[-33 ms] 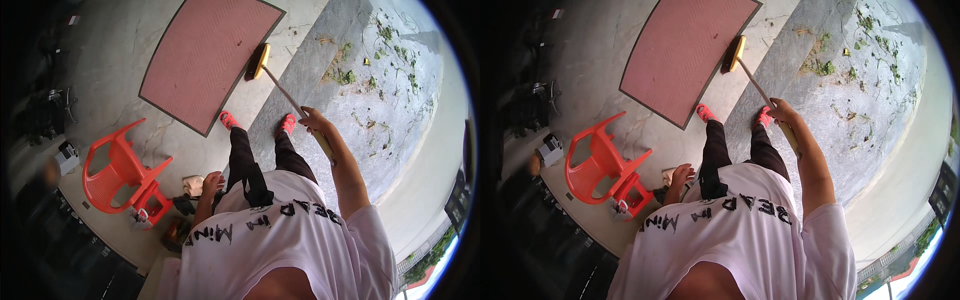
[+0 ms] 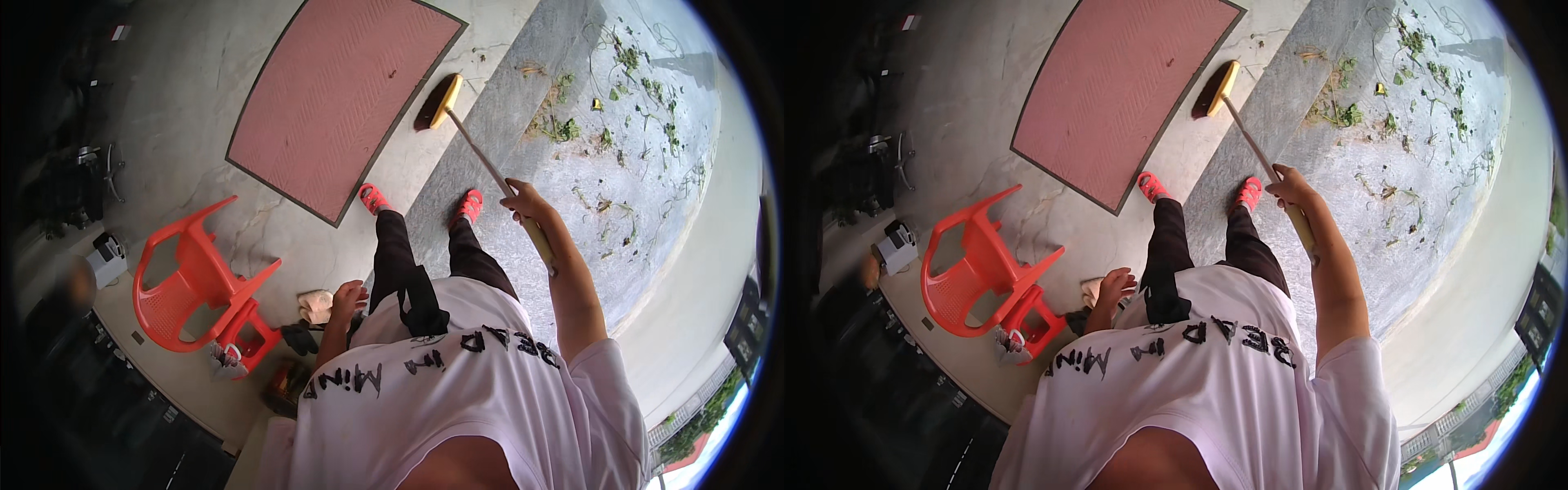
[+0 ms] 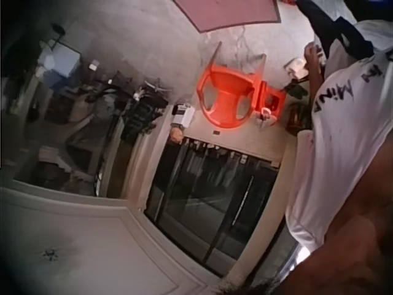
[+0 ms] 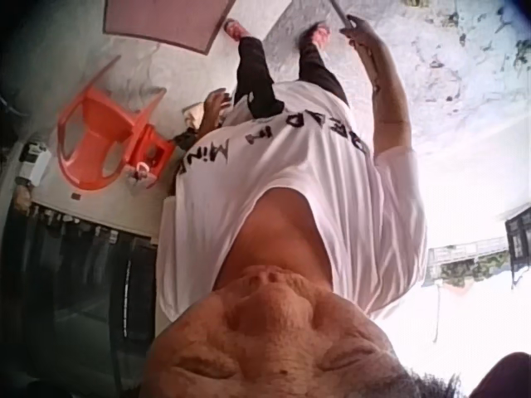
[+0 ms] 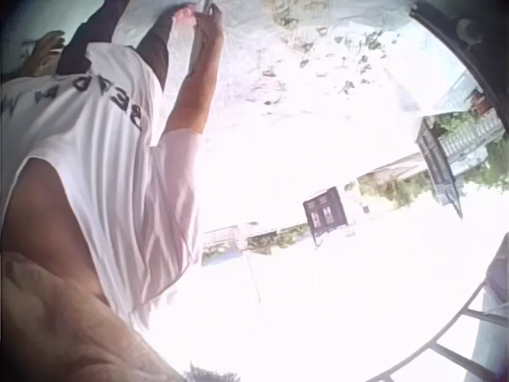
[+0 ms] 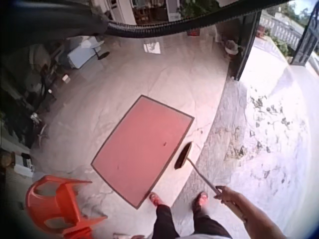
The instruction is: The person sweeps scattered leaves and debris on a tiled outdoor patio using a broom. They gather the debris into a pile, then use a dustpan to collect it and carry it away.
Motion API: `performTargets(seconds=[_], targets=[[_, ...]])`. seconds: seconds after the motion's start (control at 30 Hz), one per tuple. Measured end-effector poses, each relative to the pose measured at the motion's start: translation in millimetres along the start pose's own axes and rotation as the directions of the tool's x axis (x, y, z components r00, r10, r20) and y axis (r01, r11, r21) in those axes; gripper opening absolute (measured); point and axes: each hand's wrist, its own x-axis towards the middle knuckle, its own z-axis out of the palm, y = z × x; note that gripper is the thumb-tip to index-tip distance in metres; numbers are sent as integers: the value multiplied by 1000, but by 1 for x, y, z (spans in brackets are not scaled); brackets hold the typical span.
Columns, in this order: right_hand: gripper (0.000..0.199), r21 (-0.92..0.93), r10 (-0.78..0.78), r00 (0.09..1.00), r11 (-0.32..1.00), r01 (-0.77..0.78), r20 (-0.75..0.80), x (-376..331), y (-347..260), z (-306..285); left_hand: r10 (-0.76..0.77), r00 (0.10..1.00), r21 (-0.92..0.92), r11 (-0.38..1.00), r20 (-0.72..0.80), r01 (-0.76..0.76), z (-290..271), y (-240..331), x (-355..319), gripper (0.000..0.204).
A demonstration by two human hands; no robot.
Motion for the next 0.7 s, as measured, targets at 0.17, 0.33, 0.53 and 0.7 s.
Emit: performTargets(seconds=[0.17, 0.33, 0.53, 0.7], targets=[[36, -208, 84, 894, 959, -192, -439, -16, -9, -3, 12, 999, 19, 1000, 34, -13, -79, 32, 44, 26], [42, -117, 126, 830, 968, -223, -544, -51, -80, 57, 126, 991, -108, 986, -50, -130, -179, 91, 59, 27], [66, 54, -39, 988, 997, 48, -148, -56, -193, 153, -41, 990, -123, 992, -132, 25, -262, 72, 84, 28], [63, 64, -166, 978, 985, 160, 124, 19, -283, 221, -6, 994, -134, 991, -113, -10, -265, 87, 72, 27]])
